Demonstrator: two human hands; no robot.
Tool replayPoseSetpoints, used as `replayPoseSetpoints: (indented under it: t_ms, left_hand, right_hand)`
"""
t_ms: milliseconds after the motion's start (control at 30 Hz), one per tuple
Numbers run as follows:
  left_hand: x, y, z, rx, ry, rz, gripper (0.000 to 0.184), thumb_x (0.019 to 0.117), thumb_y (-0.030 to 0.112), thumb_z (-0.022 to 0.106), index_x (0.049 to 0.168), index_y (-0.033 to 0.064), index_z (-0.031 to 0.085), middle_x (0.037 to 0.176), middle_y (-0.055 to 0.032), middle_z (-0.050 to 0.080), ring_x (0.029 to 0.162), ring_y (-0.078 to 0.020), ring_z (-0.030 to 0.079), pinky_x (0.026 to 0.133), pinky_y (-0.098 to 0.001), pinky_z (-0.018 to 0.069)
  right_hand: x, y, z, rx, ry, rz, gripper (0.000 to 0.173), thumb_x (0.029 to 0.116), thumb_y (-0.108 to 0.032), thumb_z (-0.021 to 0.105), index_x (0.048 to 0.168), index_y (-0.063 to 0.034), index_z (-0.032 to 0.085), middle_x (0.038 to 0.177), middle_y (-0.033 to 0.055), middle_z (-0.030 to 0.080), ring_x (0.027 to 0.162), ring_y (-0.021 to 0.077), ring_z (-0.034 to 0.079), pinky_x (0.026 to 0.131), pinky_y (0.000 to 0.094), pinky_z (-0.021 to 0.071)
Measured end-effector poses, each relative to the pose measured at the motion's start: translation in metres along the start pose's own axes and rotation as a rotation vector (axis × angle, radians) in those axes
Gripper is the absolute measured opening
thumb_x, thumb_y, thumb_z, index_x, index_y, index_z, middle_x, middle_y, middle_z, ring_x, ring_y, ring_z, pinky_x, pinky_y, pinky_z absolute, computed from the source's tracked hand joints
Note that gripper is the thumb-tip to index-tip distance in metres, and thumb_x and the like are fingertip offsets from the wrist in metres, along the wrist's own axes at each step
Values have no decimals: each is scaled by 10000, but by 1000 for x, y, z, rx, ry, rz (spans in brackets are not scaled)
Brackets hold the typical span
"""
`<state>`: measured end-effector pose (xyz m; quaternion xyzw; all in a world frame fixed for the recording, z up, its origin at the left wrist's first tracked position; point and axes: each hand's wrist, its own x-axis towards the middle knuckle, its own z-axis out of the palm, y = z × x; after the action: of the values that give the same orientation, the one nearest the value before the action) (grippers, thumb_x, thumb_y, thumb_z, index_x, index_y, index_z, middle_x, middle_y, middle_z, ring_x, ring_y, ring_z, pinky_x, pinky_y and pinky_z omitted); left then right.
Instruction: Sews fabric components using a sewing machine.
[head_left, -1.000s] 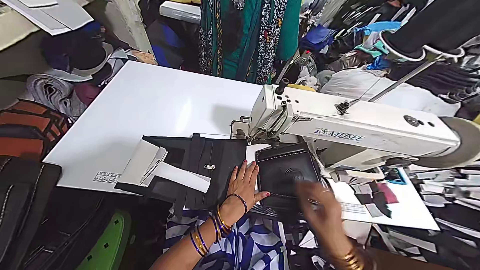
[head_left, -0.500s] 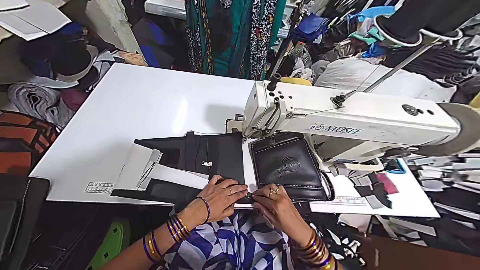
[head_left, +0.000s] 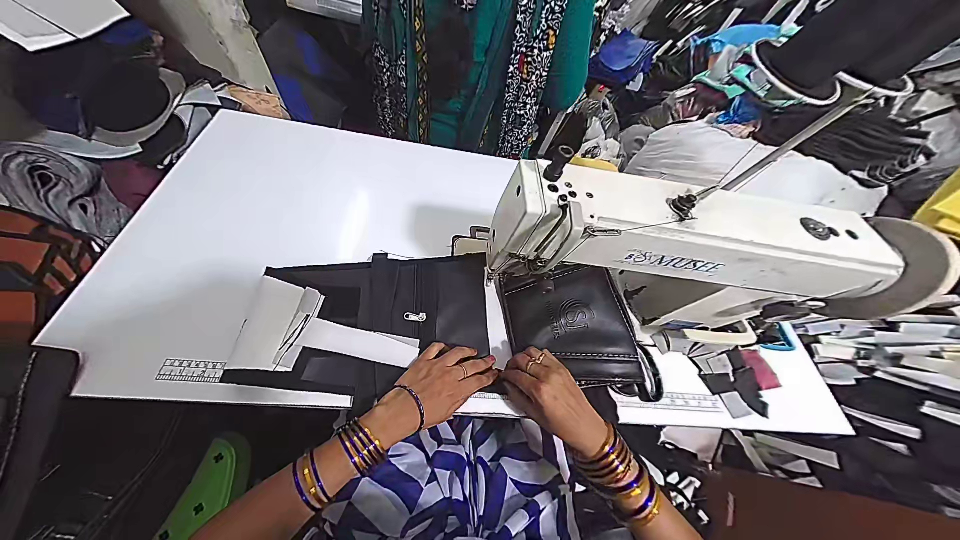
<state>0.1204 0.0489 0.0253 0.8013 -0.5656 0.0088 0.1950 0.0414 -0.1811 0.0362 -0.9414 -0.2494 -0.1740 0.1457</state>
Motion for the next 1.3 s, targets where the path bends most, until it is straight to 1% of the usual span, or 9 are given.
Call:
replayPoseSetpoints:
  t_ms: [133, 200, 400, 567, 733, 833, 933, 1200, 1300]
  left_hand:
    - [4, -1, -5, -47, -47, -29, 373, 1058, 179, 442, 1331, 202, 695, 1428, 12, 640, 1346, -296, 569, 974, -556, 464]
    - [7, -4, -6, -66, -42, -34, 372, 1059, 203, 439, 1324, 199, 700, 1422, 3, 645, 1345, -304, 568, 974, -563, 460]
    - [19, -20, -12, -109, -82, -49, 389, 1074, 227, 414, 1354, 183, 680, 1461, -10, 613, 1380, -327, 533, 1015, -598, 421]
    - [28, -37, -19, -161, -122, -40, 394, 1072, 225, 412, 1356, 173, 681, 1477, -33, 598, 1401, -343, 503, 1024, -611, 398]
    - [35, -52, -20, -152, -107, -23, 392, 1070, 223, 418, 1359, 186, 680, 1472, -33, 602, 1400, -341, 506, 1034, -609, 396]
    - [38, -58, -18, -134, -111, -15, 399, 1073, 240, 410, 1374, 200, 669, 1480, -29, 594, 1404, -333, 502, 1034, -600, 395]
    - [41, -59, -20, -132, -142, -16, 406, 1081, 251, 400, 1397, 202, 649, 1507, -24, 570, 1421, -333, 482, 1045, -590, 392]
    - [38, -61, -17, -185, -66, 14, 417, 1042, 182, 492, 1441, 113, 592, 1459, -74, 608, 1370, -314, 543, 1051, -552, 425]
    - [37, -60, -16, -197, -31, 15, 369, 1045, 169, 486, 1361, 79, 654, 1437, -89, 623, 1340, -312, 571, 1042, -536, 443]
  right_hand:
    - [-15, -8, -6, -25, -51, 79, 433, 983, -449, 557, 1065, -89, 784, 1086, 82, 750, 1004, 297, 681, 827, 470, 503]
    - [-21, -13, -2, -83, -40, 107, 501, 984, -508, 527, 1133, -99, 774, 1160, 79, 747, 1064, 298, 682, 868, 486, 503]
    - [-7, -12, 17, -191, 97, 153, 310, 957, -193, 534, 1108, -97, 787, 1096, 84, 759, 992, 301, 687, 842, 471, 484]
    - [11, -3, 22, -151, 117, 167, 300, 922, -191, 548, 1039, -80, 801, 1047, 109, 762, 931, 324, 690, 802, 490, 482]
    - [27, 16, 13, -2, 41, 187, 298, 998, -227, 549, 1033, -78, 804, 1024, 114, 755, 911, 327, 686, 760, 484, 494]
    - [38, 31, 4, 76, -55, 173, 191, 916, -130, 658, 1019, -52, 799, 1002, 150, 740, 931, 351, 693, 806, 503, 526]
    - [47, 40, 3, 63, -77, 96, 165, 891, -99, 653, 935, -20, 792, 930, 170, 733, 900, 356, 706, 823, 477, 555]
    - [43, 37, 28, -153, 200, -83, 194, 899, -72, 577, 800, -4, 729, 792, 156, 722, 767, 311, 700, 752, 375, 566]
    - [46, 28, 33, -173, 241, -64, 196, 892, -66, 576, 783, 3, 725, 780, 157, 725, 755, 313, 704, 755, 376, 566]
